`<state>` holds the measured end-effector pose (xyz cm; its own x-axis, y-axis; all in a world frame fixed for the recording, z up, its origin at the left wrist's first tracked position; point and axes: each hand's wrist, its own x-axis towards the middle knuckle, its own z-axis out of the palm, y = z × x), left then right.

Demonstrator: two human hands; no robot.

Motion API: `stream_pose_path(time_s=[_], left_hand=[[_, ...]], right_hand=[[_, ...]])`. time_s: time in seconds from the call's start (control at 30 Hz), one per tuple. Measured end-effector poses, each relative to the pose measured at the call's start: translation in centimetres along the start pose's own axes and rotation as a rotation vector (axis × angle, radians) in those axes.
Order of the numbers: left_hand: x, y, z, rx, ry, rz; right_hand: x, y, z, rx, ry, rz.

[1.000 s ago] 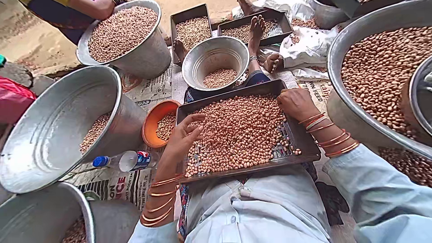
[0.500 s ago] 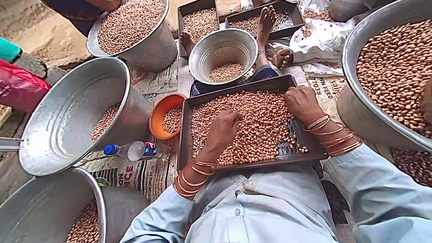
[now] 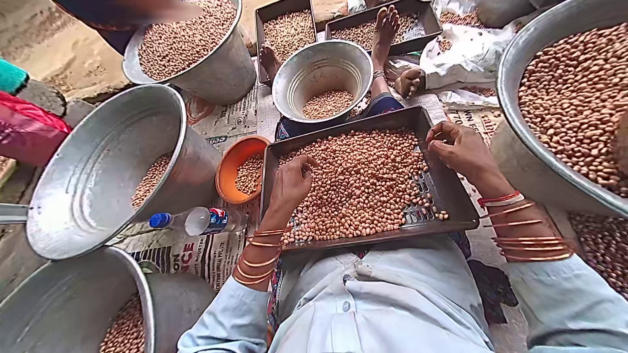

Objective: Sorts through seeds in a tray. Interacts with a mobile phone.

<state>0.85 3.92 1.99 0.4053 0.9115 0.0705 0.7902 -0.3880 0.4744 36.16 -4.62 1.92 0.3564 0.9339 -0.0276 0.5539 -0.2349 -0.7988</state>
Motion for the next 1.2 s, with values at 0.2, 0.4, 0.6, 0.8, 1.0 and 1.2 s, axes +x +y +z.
stream_pose_path(time_s=[0.2, 0.4, 0.6, 0.8, 1.0, 1.2], left_hand=[[0.3, 2.1, 3.3, 0.049, 0.041, 0.244], [0.2, 1.7, 2.5, -0.159, -0.025, 0.079], [-0.5, -0.1, -0.1, -0.301, -0.042, -0.146], [1.0, 1.4, 2.6, -0.084, -0.116, -0.006], [0.3, -1.4, 1.3, -0.590, -0.163, -0.140], [-0.7, -0.6, 0.8, -0.610, -0.241, -0.021]], right_hand=[[-1.2, -5.0, 4.6, -0.190, -0.209, -0.209], [-0.4, -8.4, 10.3, -0.366, -0.243, -0.481], [0.3, -8.3, 12.7, -0.499, -0.277, -0.488], [-1.4, -6.7, 9.5, -0.042, -0.216, -0.383], [-4.4, -4.9, 6.8, 0.050, -0.224, -0.227], [-6.4, -4.8, 9.3, -0.349, -0.274, -0.486]])
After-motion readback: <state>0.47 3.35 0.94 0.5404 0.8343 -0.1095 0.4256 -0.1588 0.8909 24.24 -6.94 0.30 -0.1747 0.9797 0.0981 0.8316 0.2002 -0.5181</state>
